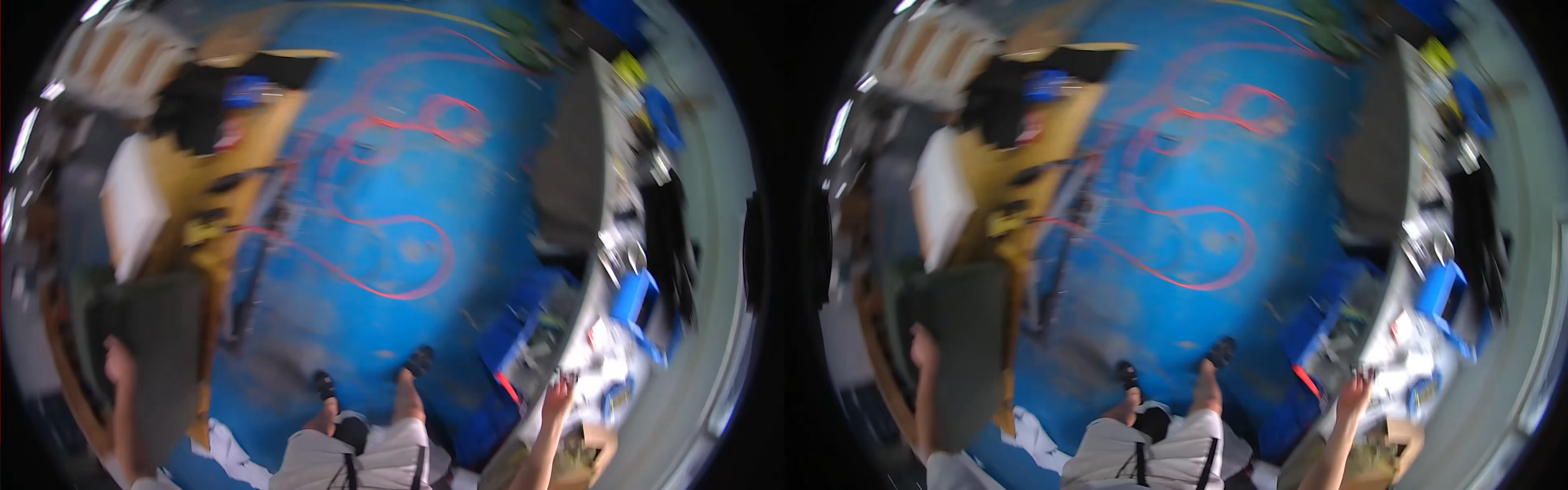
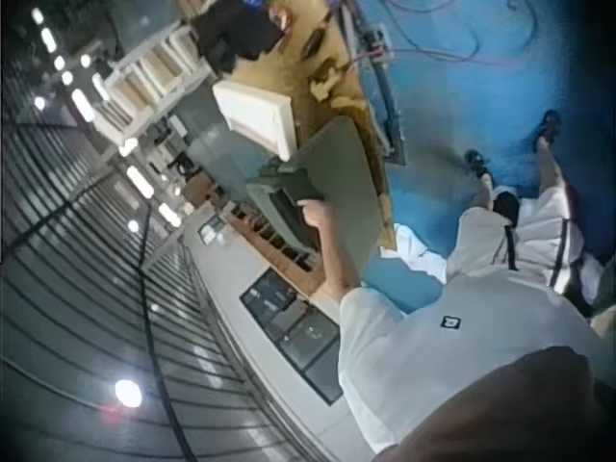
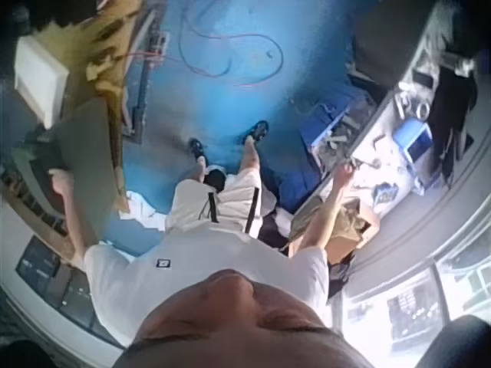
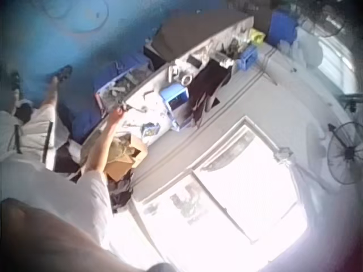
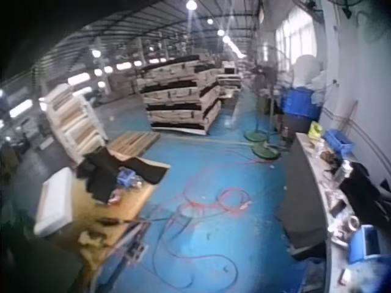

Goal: The person assembles a cushioned furniture component by wrapping a black fabric strip around a green foam block. They use a staple gun to secure the fabric and a drill to attach metal brackets to the sides of the block. The finished unit is then placed on a stack of similar components.

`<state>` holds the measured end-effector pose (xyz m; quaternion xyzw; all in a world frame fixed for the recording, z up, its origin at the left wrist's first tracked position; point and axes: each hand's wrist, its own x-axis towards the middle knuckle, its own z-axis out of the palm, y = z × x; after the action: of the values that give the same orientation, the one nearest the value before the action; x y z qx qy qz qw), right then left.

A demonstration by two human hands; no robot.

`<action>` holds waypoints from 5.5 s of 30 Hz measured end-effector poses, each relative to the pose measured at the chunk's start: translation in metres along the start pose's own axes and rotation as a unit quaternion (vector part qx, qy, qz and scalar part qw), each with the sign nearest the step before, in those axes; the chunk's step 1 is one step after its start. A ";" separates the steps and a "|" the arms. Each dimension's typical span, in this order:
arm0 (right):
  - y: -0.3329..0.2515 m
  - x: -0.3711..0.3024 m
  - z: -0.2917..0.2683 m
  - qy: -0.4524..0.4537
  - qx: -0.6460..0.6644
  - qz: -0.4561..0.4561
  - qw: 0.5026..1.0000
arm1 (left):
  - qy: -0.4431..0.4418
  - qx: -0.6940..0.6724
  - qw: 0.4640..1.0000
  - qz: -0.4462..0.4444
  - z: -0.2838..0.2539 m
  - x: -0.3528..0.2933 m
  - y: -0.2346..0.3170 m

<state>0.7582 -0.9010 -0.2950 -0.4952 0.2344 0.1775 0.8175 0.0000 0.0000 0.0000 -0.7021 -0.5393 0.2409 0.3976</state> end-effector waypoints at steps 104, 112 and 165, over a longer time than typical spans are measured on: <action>0.806 -0.801 0.797 -0.630 -0.750 -0.149 -0.137 | -0.221 -0.685 -0.074 -0.690 0.119 -0.540 0.104; 0.862 -0.709 0.774 -0.611 -0.658 -0.381 -0.221 | -0.049 -0.678 0.195 -0.707 0.100 -0.422 -0.171; 0.680 -1.092 0.696 -0.871 -0.151 -0.122 -0.452 | -0.050 -0.676 0.316 -0.664 0.120 -0.369 -0.168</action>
<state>-0.3555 -0.0396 0.0997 -0.2267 0.9050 -0.2863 0.2184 -0.2980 -0.2969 0.0359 -0.1207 -0.8192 -0.5175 -0.2159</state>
